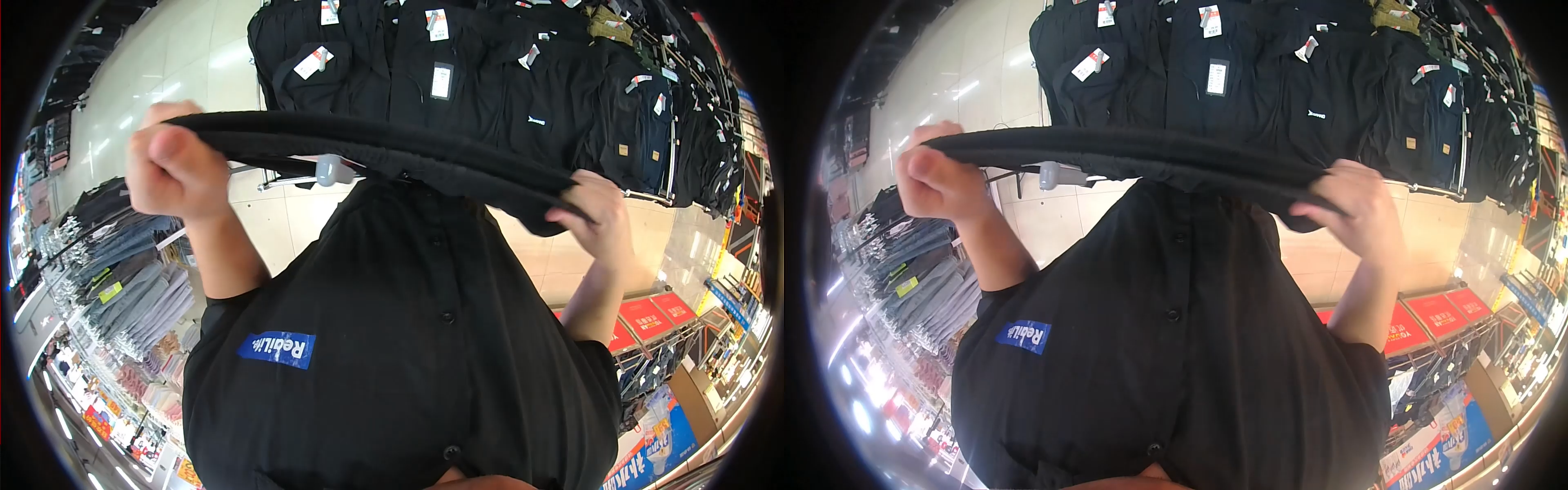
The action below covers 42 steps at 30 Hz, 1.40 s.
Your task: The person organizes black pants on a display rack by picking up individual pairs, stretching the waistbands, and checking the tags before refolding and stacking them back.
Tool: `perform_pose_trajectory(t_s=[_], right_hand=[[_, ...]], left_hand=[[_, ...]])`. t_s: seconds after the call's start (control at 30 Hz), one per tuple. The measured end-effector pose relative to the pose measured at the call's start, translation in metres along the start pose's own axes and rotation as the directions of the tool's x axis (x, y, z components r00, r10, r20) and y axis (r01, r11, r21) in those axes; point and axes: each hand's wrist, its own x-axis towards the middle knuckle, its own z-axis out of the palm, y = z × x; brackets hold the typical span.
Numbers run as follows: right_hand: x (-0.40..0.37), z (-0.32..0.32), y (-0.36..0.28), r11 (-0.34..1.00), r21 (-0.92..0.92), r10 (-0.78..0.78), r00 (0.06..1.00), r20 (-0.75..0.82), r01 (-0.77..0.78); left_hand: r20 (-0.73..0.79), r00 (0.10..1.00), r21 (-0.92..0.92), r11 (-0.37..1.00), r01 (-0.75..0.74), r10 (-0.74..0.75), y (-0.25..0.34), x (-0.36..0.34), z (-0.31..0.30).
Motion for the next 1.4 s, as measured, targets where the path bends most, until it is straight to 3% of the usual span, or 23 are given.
perform_pose_trajectory(t_s=[0.07, 0.2, 0.37, 0.47, 0.53, 0.6, 0.63, 0.7, 0.73, 0.77, 0.8, 0.83, 0.87, 0.93, 0.97, 1.0, 1.07, 1.13, 1.2, 1.23, 1.27, 1.33, 1.4], right_hand=[[-0.02, -0.005, 0.016, 0.972, -0.033, 0.231, 0.971, -0.056, -0.233], [-0.009, 0.002, 0.007, 0.995, 0.036, 0.097, 0.995, -0.014, -0.097], [-0.01, 0.008, -0.004, 0.96, 0.098, 0.266, 0.964, -0.019, -0.263], [-0.036, -0.001, 0.015, 0.959, 0.031, 0.282, 0.959, 0.011, -0.282], [-0.056, -0.01, 0.025, 0.962, -0.06, 0.26, 0.961, -0.092, -0.266], [-0.068, -0.022, 0.022, 0.926, -0.064, 0.337, 0.891, -0.303, -0.372], [-0.064, -0.028, 0.012, 0.936, -0.202, 0.206, 0.916, -0.344, -0.287], [-0.056, -0.032, -0.006, 0.937, -0.346, -0.126, 0.887, -0.444, -0.04], [-0.057, -0.033, -0.015, 0.923, -0.365, -0.309, 0.802, -0.511, 0.122], [-0.067, -0.035, -0.025, 0.989, -0.094, -0.145, 0.69, -0.709, 0.111], [-0.058, -0.024, -0.044, 0.964, -0.243, -0.156, 0.514, -0.843, -0.106], [-0.042, -0.021, -0.051, 0.96, -0.262, -0.178, 0.5, -0.847, -0.102], [-0.02, -0.022, -0.054, 0.988, -0.148, -0.151, 0.569, -0.809, 0.051], [0.034, -0.03, -0.05, 0.94, 0.128, -0.143, 0.708, -0.691, 0.315], [0.06, -0.031, -0.048, 0.868, 0.284, -0.157, 0.77, -0.619, 0.406], [0.084, -0.027, -0.048, 0.768, 0.44, -0.186, 0.819, -0.542, 0.466], [0.125, 0.01, -0.046, 0.8, 0.041, -0.38, 0.559, -0.737, 0.598], [0.141, 0.025, -0.046, 0.837, 0.092, -0.247, 0.523, -0.816, 0.539], [0.139, 0.03, -0.054, 0.891, 0.276, -0.039, 0.665, -0.746, 0.361], [0.141, 0.031, -0.031, 0.874, 0.261, -0.12, 0.703, -0.701, 0.41], [0.14, 0.03, -0.005, 0.852, 0.25, -0.204, 0.731, -0.651, 0.46], [0.128, 0.01, -0.027, 0.976, 0.082, -0.121, 0.81, -0.574, 0.204], [0.125, 0.016, -0.027, 0.984, -0.019, -0.142, 0.728, -0.671, 0.175]], left_hand=[[0.029, 0.999, 0.006, 1.0, 0.028, -0.028, -0.005, -0.009, -0.01], [0.225, 0.968, -0.039, 0.994, -0.101, 0.108, 0.022, -0.024, 0.019], [0.168, 0.979, -0.182, 0.98, -0.083, 0.114, 0.022, -0.024, 0.029], [0.222, 0.965, -0.082, 0.989, -0.124, 0.14, 0.015, -0.025, 0.02], [0.183, 0.982, 0.108, 0.991, -0.072, 0.051, 0.008, -0.027, 0.008], [0.036, 0.999, 0.052, 0.999, 0.005, -0.007, -0.005, -0.025, -0.003], [-0.035, 0.999, 0.079, 0.997, 0.021, -0.018, 0.001, -0.025, -0.003], [0.09, 0.996, -0.442, 0.895, 0.051, -0.012, 0.008, -0.027, -0.024], [-0.072, 0.985, -0.568, 0.805, -0.172, 0.159, 0.03, -0.009, -0.009], [-0.233, 0.935, -0.651, 0.672, -0.354, 0.267, 0.037, 0.009, 0.001], [-0.229, 0.949, -0.582, 0.751, -0.31, 0.215, 0.055, 0.02, 0.0], [0.08, 0.985, -0.564, 0.822, -0.08, 0.151, 0.067, 0.035, -0.016], [0.064, 0.984, -0.567, 0.817, -0.1, 0.165, 0.068, 0.044, -0.002], [-0.19, 0.925, -0.899, 0.32, -0.298, 0.328, 0.071, 0.061, 0.057], [-0.197, 0.922, -0.898, 0.316, -0.306, 0.334, 0.075, 0.062, 0.082], [-0.171, 0.945, -0.909, 0.327, -0.26, 0.277, 0.079, 0.058, 0.108], [-0.109, 0.982, -0.927, 0.342, -0.155, 0.152, 0.087, 0.046, 0.151], [-0.134, 0.981, -0.944, 0.32, -0.083, -0.139, 0.094, 0.038, 0.175], [-0.107, 0.959, -0.912, 0.41, 0.01, -0.263, 0.093, 0.027, 0.183], [0.063, 0.989, -0.907, 0.421, 0.0, 0.135, 0.067, 0.028, 0.181], [0.117, 0.993, -0.929, 0.356, 0.102, 0.02, 0.073, 0.014, 0.188], [0.374, 0.926, -0.879, 0.299, 0.372, -0.055, 0.081, 0.014, 0.178], [0.49, 0.866, -0.755, 0.45, 0.477, -0.095, 0.078, 0.017, 0.172]])
